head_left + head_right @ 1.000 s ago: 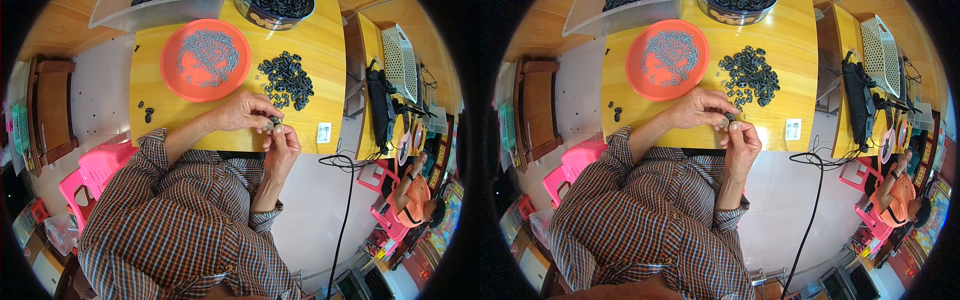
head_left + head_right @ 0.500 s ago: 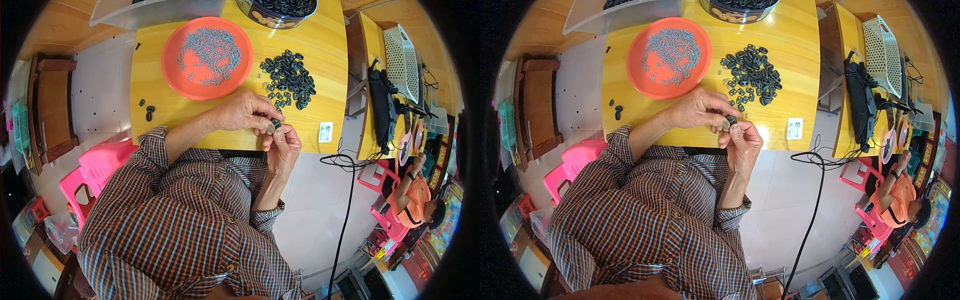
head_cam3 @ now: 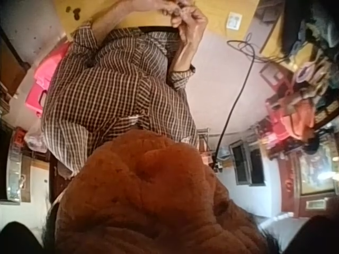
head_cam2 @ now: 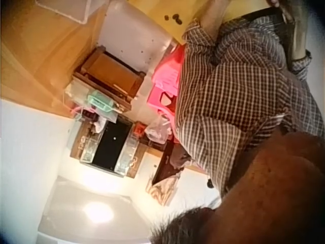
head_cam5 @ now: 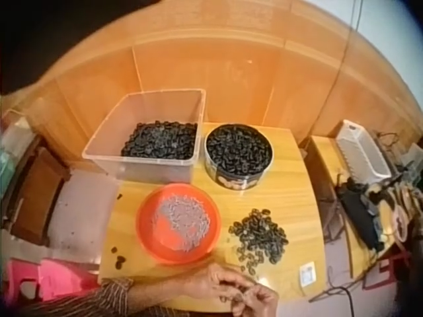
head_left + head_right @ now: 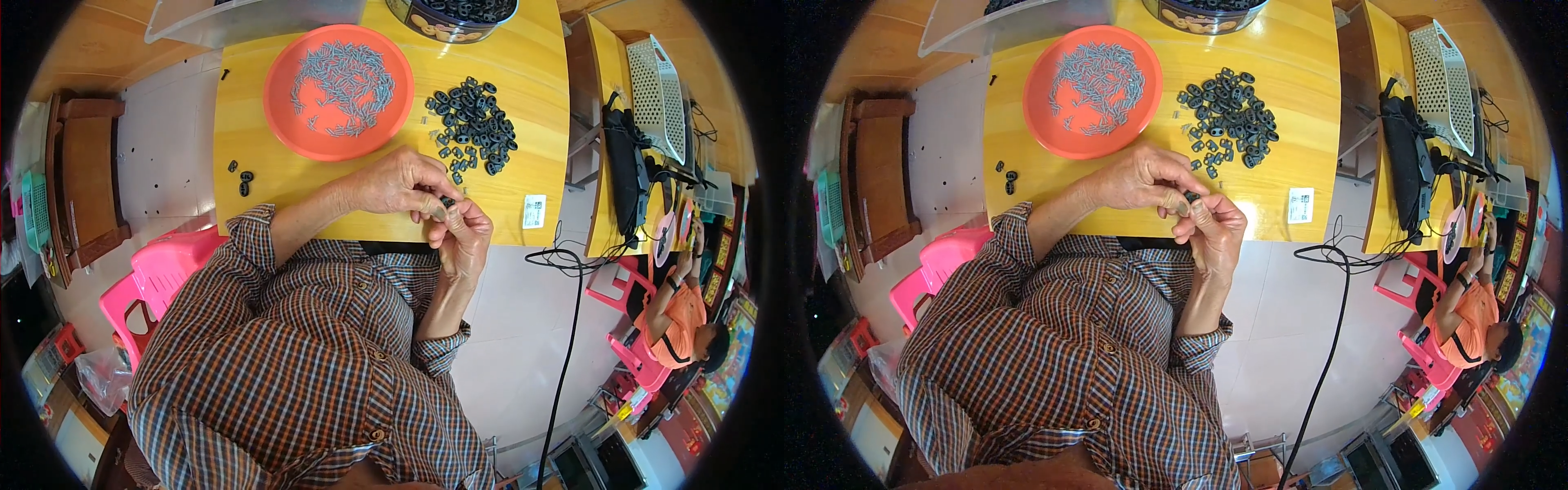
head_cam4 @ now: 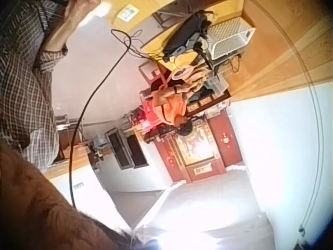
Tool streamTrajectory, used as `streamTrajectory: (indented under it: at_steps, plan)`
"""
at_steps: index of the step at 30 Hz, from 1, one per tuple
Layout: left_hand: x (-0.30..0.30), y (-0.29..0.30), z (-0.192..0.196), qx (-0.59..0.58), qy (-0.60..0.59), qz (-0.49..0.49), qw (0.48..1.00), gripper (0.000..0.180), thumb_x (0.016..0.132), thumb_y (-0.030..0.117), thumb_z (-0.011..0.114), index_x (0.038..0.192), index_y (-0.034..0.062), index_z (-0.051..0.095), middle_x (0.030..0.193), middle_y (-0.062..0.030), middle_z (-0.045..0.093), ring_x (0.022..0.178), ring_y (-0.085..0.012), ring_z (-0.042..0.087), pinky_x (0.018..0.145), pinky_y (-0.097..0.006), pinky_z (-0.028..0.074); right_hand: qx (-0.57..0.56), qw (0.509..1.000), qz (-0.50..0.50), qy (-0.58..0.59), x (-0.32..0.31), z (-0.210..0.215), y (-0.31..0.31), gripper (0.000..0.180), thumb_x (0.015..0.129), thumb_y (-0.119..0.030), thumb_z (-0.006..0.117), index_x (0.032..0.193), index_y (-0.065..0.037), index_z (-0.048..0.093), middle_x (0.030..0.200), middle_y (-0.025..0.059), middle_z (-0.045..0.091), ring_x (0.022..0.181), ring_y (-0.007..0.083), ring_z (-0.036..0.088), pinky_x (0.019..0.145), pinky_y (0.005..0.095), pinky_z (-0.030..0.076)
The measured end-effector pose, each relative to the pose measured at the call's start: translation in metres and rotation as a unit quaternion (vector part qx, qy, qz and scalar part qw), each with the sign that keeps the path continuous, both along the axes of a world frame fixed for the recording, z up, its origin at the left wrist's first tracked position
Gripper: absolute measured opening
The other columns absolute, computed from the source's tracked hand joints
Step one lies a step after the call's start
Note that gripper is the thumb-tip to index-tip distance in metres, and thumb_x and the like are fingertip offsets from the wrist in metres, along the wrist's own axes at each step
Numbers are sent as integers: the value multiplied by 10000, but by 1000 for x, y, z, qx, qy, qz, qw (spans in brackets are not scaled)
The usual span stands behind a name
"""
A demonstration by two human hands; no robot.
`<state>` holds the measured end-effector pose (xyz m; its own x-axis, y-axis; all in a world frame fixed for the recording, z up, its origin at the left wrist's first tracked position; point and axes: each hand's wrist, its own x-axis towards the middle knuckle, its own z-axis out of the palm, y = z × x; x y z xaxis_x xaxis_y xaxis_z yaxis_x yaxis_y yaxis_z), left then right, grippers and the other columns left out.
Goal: Manual assembly of small black plastic components by hand at a workbench.
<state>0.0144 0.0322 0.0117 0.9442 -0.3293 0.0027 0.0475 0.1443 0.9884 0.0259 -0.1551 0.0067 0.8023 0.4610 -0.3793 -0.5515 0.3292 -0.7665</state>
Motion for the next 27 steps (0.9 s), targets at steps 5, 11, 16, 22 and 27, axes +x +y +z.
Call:
streamTrajectory:
  at_steps: [5,11,16,22,27]
  plan:
    - [-4,-6,-3,-10,0,26,1000,280,810,13,665,1090,15,657,805,-44,588,639,-93,613,573,-217,519,-4,1000,-19,-8,-3,4,0,165,888,-126,623,802,9,584,611,114,605,458,136,547,436,217,461]
    - [-7,-7,-5,64,-48,62,995,313,782,65,712,1091,55,663,793,-29,583,663,-93,593,580,-245,505,-8,999,-40,2,-7,8,1,167,907,-147,603,845,8,605,627,108,619,480,135,548,486,239,479]
    - [-22,-5,0,146,-128,122,973,285,758,86,730,1029,42,657,766,-42,561,629,-138,573,550,-280,476,-56,998,-30,0,-10,15,3,141,911,-118,595,870,16,611,639,92,624,498,133,560,485,236,473]
    - [-60,8,-3,351,-185,231,888,239,737,108,715,947,36,627,785,-91,538,655,-243,588,555,-358,486,-236,967,-7,-97,-16,14,6,65,880,-40,619,895,23,624,685,51,625,536,98,574,482,199,446]
    - [-70,12,-10,425,-201,270,841,317,718,80,742,997,-1,617,811,-103,539,634,-221,589,538,-337,495,-303,944,-18,-131,-19,9,9,86,863,-63,652,891,13,625,696,27,619,540,72,560,489,183,433]
